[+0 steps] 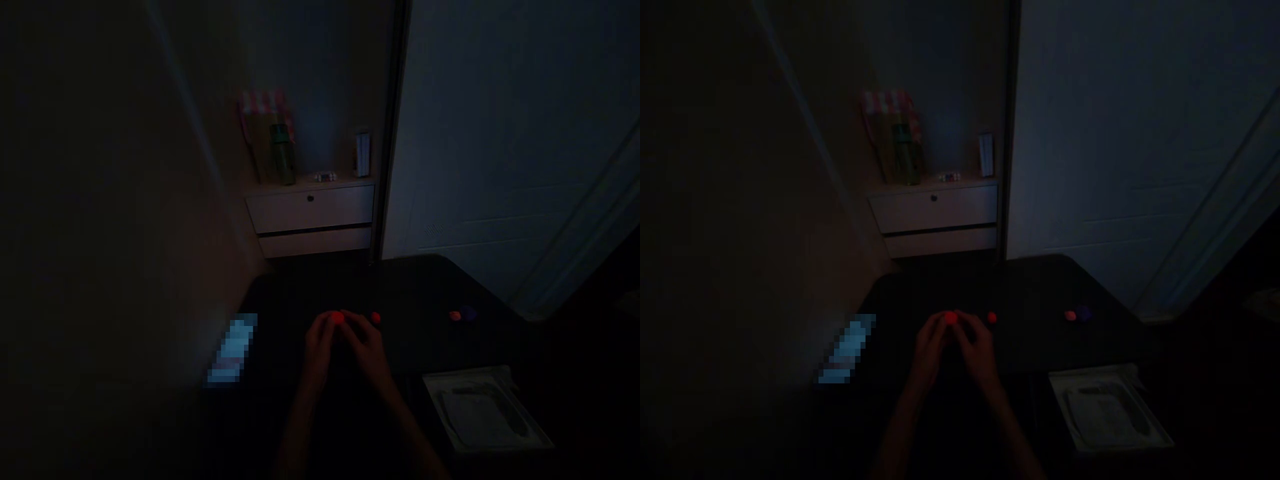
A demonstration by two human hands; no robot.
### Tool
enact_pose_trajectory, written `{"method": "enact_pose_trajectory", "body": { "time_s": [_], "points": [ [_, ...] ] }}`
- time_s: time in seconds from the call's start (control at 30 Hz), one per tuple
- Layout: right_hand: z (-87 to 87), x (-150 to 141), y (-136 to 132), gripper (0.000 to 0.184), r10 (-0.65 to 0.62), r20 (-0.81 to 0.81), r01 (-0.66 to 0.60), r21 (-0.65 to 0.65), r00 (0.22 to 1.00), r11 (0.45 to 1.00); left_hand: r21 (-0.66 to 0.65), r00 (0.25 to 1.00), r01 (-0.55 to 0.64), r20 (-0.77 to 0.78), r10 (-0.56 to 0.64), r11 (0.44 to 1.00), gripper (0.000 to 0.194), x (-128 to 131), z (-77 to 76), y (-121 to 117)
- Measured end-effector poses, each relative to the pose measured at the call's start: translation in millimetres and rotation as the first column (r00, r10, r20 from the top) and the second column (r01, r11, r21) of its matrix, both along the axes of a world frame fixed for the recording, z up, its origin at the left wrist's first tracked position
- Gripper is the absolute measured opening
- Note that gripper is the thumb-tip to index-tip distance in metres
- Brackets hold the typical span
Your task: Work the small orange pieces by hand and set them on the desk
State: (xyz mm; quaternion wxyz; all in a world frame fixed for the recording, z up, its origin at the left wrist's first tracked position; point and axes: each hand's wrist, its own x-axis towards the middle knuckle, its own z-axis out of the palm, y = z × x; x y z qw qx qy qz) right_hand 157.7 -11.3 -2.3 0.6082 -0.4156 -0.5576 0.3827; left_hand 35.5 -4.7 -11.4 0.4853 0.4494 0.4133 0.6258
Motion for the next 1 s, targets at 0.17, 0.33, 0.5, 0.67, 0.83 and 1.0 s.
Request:
{"method": "enact_pose_trajectory", "body": {
  "time_s": [0.17, 0.33, 0.5, 0.67, 0.83, 1.0],
  "points": [
    [0.4, 0.4, 0.2, 0.029, 0.021, 0.012, -0.021, 0.012, 1.0, 1.0, -0.001, 1.0, 0.005, -0.004, -0.005, 1.0, 0.031, -0.1, 2.8, -1.0],
    [-3.5, 0.7, 1.3, 0.029, 0.031, 0.01, -0.031, 0.03, 0.999, 0.999, -0.003, 1.0, 0.016, -0.017, -0.016, 1.0, 0.032, -0.2, 4.6, -1.6],
    [-3.8, 1.1, 1.5, 0.029, 0.014, 0.015, -0.015, 0.038, 1.0, 0.999, -0.006, 1.0, 0.011, 0.002, -0.011, 1.0, 0.03, 0.9, 6.7, -2.3],
    [2.4, -0.1, -0.4, 0.033, -0.017, -0.018, 0.017, -0.005, 1.0, 1.0, -0.009, 0.999, 0.0, 0.048, 0.0, 1.0, 0.028, 1.1, 6.1, -1.6],
    [5.4, -1.4, -1.3, 0.032, -0.054, -0.058, 0.049, -0.086, 0.997, 0.995, -0.011, 0.999, 0.011, 0.03, -0.011, 1.0, 0.027, 1.5, 6.8, -1.9],
    [3.3, -0.5, -0.8, 0.031, -0.046, -0.047, 0.043, -0.062, 0.998, 0.997, -0.017, 1.0, -0.026, -0.016, 0.026, 1.0, 0.029, 1.2, 9.5, -2.8]
  ]
}}
